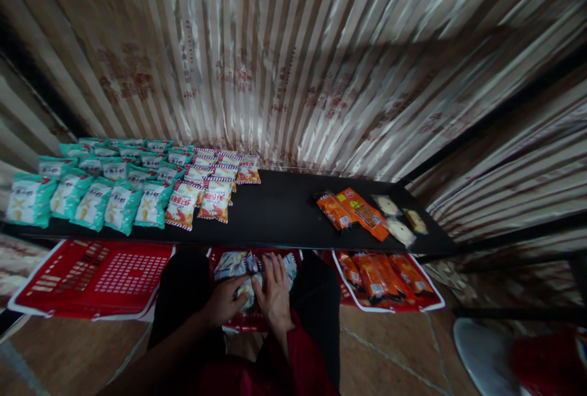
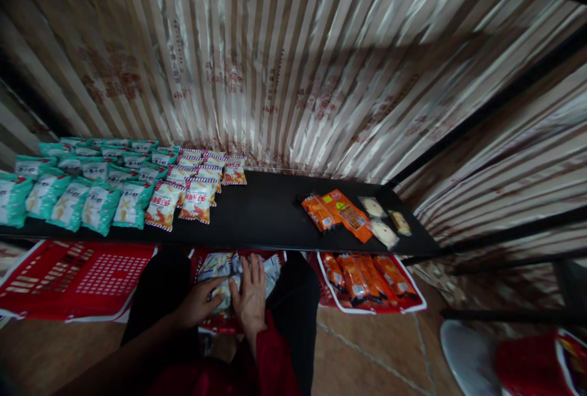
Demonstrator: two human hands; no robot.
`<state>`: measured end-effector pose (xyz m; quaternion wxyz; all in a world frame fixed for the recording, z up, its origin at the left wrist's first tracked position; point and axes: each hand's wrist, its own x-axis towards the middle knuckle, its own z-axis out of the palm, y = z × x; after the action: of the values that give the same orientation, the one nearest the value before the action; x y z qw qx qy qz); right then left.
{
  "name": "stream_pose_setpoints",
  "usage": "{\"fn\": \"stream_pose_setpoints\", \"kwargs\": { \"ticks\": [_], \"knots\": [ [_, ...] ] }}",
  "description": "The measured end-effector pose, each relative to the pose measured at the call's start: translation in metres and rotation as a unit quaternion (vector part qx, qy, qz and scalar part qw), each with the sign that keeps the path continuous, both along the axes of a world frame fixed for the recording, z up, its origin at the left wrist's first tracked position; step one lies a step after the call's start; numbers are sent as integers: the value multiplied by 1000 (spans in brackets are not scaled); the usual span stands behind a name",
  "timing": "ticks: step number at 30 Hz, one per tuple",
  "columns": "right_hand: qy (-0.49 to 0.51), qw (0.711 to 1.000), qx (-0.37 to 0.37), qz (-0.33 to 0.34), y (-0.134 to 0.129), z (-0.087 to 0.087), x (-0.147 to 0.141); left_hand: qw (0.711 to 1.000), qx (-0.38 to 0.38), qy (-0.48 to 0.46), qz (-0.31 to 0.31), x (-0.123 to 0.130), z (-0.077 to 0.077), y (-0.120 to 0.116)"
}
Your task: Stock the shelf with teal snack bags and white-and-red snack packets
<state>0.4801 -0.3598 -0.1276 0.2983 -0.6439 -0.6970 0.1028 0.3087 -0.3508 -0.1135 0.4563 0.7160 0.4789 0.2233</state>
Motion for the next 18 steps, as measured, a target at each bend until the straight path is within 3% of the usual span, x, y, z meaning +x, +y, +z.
{"fn": "stream_pose_setpoints", "kwargs": {
  "ticks": [4,11,18],
  "knots": [
    [-54,995,2,83,0,13,-1,999,-9,13,-31,-4,3,10],
    [-49,986,-80,140,-5,27,-1,995,-22,16,-92,-14,10,24],
    [-57,968,-168,178,-8,39,0,994,-36,24,-100,-17,15,36]
  ]
}}
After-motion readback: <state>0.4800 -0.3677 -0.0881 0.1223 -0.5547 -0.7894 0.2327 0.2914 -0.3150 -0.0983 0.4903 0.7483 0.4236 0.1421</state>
